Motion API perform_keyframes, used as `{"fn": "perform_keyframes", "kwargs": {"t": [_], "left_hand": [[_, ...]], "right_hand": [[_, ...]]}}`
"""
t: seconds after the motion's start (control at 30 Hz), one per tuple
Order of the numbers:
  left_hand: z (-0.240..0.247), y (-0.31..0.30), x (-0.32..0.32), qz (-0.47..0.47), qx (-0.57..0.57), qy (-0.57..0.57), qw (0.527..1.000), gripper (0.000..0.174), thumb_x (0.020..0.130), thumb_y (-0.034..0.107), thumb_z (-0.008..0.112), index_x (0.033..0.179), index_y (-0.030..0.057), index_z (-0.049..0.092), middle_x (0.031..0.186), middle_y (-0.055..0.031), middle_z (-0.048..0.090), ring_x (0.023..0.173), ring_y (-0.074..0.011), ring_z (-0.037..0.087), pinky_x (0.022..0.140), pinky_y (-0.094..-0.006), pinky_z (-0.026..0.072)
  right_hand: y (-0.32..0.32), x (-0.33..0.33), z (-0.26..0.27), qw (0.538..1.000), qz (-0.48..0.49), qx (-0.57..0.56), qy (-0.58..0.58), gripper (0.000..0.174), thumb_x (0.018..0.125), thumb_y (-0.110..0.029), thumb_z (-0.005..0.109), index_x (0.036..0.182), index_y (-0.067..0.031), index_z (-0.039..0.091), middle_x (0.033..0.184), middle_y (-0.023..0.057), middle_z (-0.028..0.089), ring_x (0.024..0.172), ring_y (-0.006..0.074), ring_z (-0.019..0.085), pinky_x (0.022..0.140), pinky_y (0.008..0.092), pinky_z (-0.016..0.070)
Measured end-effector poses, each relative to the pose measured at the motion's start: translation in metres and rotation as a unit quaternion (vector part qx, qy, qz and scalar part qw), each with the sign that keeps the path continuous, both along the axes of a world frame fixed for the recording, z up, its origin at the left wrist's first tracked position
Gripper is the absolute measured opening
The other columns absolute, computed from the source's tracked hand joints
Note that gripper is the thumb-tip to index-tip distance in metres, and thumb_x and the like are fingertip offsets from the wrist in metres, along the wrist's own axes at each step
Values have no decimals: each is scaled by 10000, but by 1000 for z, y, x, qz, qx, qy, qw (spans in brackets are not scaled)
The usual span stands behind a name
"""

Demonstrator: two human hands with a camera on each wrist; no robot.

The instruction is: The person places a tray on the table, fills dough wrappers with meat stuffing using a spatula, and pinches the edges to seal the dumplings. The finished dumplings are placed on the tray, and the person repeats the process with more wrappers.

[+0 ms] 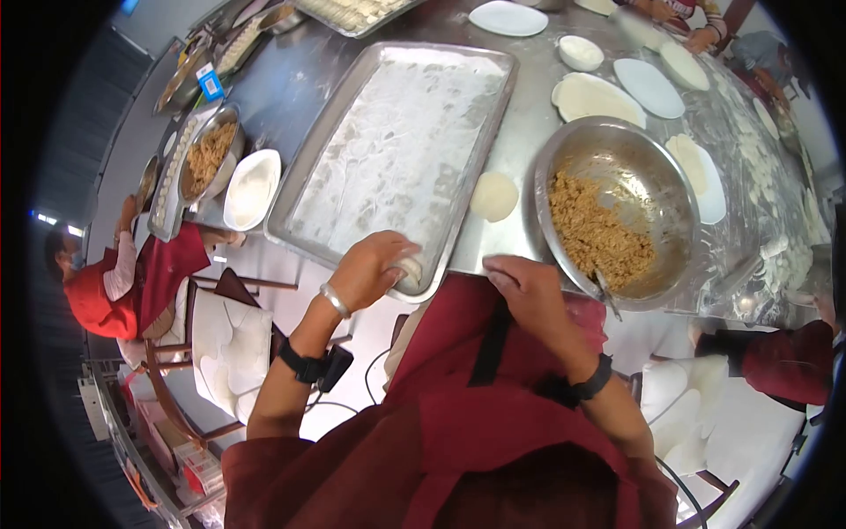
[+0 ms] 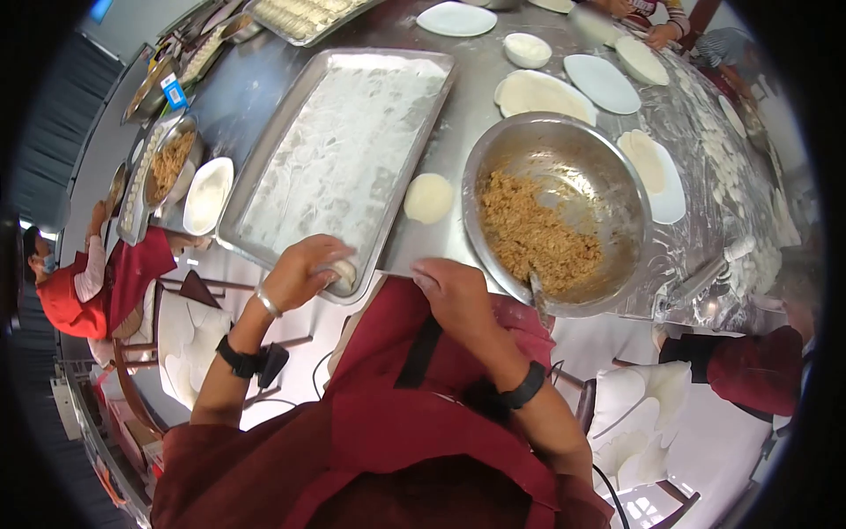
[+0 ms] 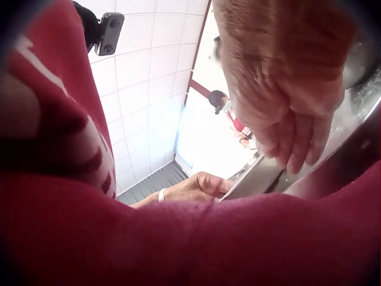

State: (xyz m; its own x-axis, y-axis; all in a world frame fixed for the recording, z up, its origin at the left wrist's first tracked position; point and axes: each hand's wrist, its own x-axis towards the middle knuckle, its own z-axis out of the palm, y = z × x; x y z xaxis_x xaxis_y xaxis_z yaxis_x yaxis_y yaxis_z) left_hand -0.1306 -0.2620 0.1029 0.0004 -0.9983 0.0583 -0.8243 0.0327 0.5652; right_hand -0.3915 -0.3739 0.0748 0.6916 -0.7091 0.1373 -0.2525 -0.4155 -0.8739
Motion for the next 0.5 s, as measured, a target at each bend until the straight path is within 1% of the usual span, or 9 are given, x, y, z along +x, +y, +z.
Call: {"fn": "perform_keyframes", "kwargs": {"t": [0.07,0.1,0.13,0.2,0.23,0.27,0.33,0.4,0.5], "left_hand": [[8,7,-2,87,-100,44,990,305,780,20,693,1084,27,672,1062,-135,631,940,-301,613,815,-376,513],[4,14,4,166,-131,67,975,296,795,20,686,1089,13,659,1021,-120,639,893,-266,621,785,-354,521],[-5,25,12,243,-161,91,952,288,810,19,679,1094,-2,645,981,-105,648,847,-230,628,754,-332,529],[-26,54,28,391,-165,113,899,175,853,46,662,1006,-28,623,831,-77,619,691,-160,607,625,-285,529],[-27,62,25,446,-159,178,862,153,878,86,657,981,-8,596,794,-68,603,656,-155,602,597,-268,521],[-29,70,22,497,-152,245,819,152,903,127,653,957,11,569,757,-59,588,621,-150,597,568,-251,514],[-48,85,16,531,-164,322,766,241,912,192,667,969,18,511,741,-64,564,580,-173,597,508,-278,526],[-49,82,3,543,-145,466,684,360,942,285,642,1081,-18,507,815,-125,620,637,-214,657,531,-325,578],[-37,67,-3,420,-22,681,599,462,980,360,571,1168,-53,481,972,-204,651,758,-300,707,601,-391,624]], "right_hand": [[-10,14,-10,989,-65,-129,-30,290,830,-47,655,1112,18,646,1084,206,667,1038,378,625,888,413,502],[-16,19,-9,988,-41,-147,11,443,821,-32,653,1244,41,543,1266,242,573,1232,392,510,1028,425,422],[-20,28,-16,983,-62,-171,26,475,821,-43,662,1263,52,516,1302,257,539,1270,406,467,1058,433,391],[-31,50,-41,968,-104,-222,52,546,820,-65,682,1300,75,464,1373,286,469,1344,433,381,1117,448,328],[-38,56,-50,969,-86,-221,70,626,822,-100,703,1340,85,403,1443,303,377,1392,469,285,1157,482,255],[-44,64,-44,971,-89,-200,96,645,821,-124,719,1349,74,405,1447,298,371,1388,480,279,1148,493,267],[-52,73,-30,971,-84,-184,124,660,816,-131,730,1354,67,403,1452,295,360,1393,476,263,1152,488,261],[-56,77,-35,965,-75,-219,123,660,802,-170,749,1334,49,425,1428,267,398,1378,453,294,1148,508,252],[-57,73,-35,960,-30,-248,128,673,785,-220,763,1321,29,443,1399,224,439,1352,421,345,1141,539,242]]}}
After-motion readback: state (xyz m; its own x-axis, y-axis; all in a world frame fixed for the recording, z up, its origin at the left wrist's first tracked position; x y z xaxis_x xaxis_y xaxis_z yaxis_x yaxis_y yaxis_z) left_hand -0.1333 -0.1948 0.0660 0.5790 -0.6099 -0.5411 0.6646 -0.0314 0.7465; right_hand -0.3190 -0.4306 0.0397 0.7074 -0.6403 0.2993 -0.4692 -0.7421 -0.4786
